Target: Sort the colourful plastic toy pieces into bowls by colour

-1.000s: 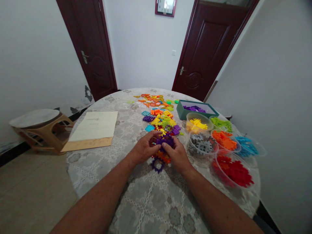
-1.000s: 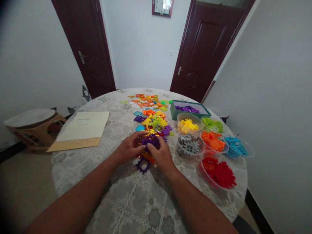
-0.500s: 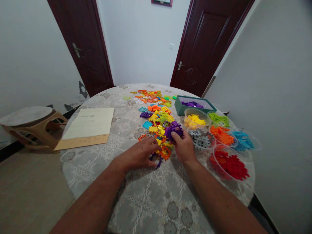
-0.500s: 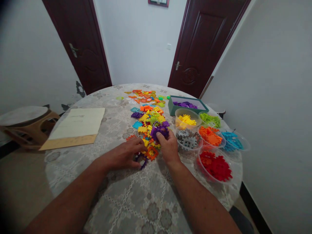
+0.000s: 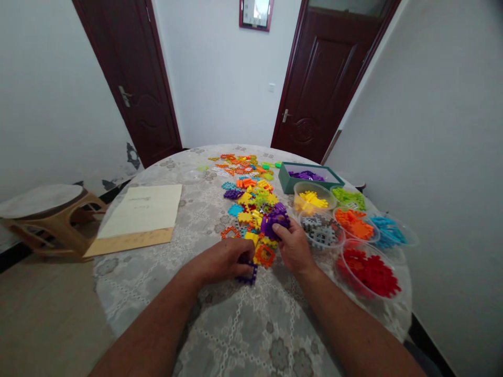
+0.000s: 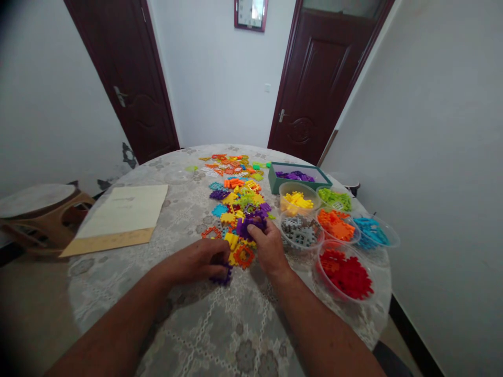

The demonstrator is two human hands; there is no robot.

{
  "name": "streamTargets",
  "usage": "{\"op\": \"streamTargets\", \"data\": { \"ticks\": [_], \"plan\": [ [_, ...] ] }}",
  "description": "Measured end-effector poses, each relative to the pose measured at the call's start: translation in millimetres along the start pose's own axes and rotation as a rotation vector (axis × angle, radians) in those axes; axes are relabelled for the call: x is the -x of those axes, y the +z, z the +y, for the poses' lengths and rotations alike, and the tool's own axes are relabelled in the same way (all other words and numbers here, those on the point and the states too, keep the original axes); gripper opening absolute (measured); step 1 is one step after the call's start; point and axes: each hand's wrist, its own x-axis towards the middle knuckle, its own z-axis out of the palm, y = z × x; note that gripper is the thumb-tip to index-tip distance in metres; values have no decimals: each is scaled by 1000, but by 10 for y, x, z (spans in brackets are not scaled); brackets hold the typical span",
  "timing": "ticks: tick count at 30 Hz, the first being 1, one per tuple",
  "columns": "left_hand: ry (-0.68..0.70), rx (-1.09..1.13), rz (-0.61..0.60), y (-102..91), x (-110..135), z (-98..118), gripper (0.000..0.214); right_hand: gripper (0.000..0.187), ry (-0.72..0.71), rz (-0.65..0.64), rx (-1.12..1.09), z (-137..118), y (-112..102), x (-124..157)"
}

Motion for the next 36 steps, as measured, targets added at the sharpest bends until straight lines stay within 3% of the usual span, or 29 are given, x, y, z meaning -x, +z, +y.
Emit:
{"op": "streamTargets", "data": {
  "ticks": [2, 6, 8, 12, 15, 25, 27, 32, 36],
  "plan": [
    [-66, 104, 84, -39, -18, -11, 12, 30, 3, -38, -18, -12, -3, 16],
    [-168, 278, 415, -87, -89, -60, 23, 25, 46, -155, -85, -40, 6, 83],
    [-190, 357, 498, -86, -123, -77, 29, 27, 58, -200, -67, -56, 23, 120],
    [-170, 472, 517, -37, -169, -82, 31, 36, 52, -261, 107, -94, 70, 173],
    [-147, 502, 522, 11, -192, -90, 30, 28, 51, -275, 202, -102, 102, 197],
    [-107, 497, 446, -8, -173, -33, 30, 28, 28, -164, 254, -69, 143, 205],
    [-126, 486, 505, -20, -172, -58, 31, 29, 26, -179, 248, -83, 143, 199],
    [-310, 266, 838, -109, -164, -304, 34, 28, 84, -297, 219, -248, 146, 207],
    [-396, 162, 954, -169, -173, -523, 33, 19, 138, -400, 330, -562, 107, 243]
  ]
}}
